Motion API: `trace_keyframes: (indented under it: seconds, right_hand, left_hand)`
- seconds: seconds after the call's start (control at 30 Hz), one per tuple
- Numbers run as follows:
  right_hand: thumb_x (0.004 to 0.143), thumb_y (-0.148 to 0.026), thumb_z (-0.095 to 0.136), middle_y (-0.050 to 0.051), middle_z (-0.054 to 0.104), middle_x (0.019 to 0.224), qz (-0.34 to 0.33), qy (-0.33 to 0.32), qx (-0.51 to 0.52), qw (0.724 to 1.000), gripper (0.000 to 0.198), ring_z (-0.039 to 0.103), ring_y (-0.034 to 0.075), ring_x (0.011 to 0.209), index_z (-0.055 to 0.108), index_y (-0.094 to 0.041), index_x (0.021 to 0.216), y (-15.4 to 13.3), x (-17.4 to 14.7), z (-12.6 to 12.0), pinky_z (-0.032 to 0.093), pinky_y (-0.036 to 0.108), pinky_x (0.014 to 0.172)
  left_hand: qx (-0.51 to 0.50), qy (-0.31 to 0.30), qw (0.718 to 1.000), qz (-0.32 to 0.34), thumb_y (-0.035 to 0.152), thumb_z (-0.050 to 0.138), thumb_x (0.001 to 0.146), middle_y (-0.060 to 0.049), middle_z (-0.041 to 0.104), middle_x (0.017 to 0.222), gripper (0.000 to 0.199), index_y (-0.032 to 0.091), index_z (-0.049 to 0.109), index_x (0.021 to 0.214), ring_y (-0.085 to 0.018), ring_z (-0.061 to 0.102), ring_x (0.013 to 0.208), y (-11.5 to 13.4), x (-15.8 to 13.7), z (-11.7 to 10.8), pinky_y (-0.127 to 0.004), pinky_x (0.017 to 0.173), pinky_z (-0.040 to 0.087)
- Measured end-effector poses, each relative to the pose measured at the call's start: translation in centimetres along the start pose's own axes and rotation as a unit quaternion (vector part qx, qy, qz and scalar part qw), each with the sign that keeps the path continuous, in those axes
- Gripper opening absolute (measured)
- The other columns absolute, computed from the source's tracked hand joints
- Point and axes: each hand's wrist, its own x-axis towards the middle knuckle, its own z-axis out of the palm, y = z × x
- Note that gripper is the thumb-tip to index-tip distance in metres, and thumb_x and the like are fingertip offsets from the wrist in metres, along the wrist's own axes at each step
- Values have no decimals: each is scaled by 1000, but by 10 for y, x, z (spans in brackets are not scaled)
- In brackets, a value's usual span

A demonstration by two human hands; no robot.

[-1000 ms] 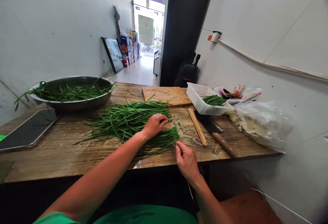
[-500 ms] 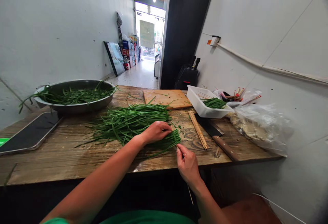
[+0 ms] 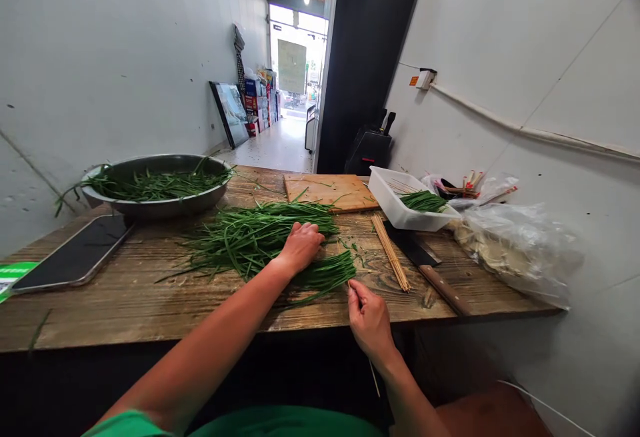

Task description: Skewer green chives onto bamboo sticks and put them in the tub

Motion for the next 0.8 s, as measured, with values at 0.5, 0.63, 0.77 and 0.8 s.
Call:
trace_keyframes:
  seconds: [0.5, 0.63, 0.77, 0.8]
  right_hand:
    - [84, -24, 37, 8, 69, 80, 1, -6, -8, 1000, 32, 64, 17, 63, 63, -13, 99, -2, 1, -2, 47, 23, 56]
    - [83, -24, 38, 8, 69, 79, -4, 0, -9, 1000, 32, 64, 17, 64, 64, -13, 97, -1, 1, -2, 47, 22, 57]
    - [84, -25, 37, 8, 69, 78, -1, -9, 0, 1000, 32, 63, 17, 63, 63, -13, 98, 0, 0, -1, 47, 22, 56]
    - [84, -25, 37, 8, 69, 78, 1, -11, 2, 1000, 32, 63, 16, 62, 63, -13, 99, 0, 0, -1, 46, 22, 55]
  left_hand:
    - [-189, 44, 981, -13, 17, 50, 73, 0, 64, 77, 17, 18, 58, 88, -14, 57, 74, 3, 3, 0, -26, 71, 39]
    - [-254, 18, 966, -38, 21, 55, 71, 1, 67, 79, 27, 19, 60, 98, -13, 60, 76, 1, 5, 3, -24, 73, 42]
    - [-239, 20, 969, -60, 24, 56, 71, 1, 68, 79, 14, 20, 67, 79, -13, 60, 73, 4, 5, 2, -22, 70, 42]
    - [-225, 27, 972, -64, 25, 55, 72, 1, 67, 78, 14, 20, 67, 78, -13, 59, 73, 5, 5, 1, -22, 69, 41]
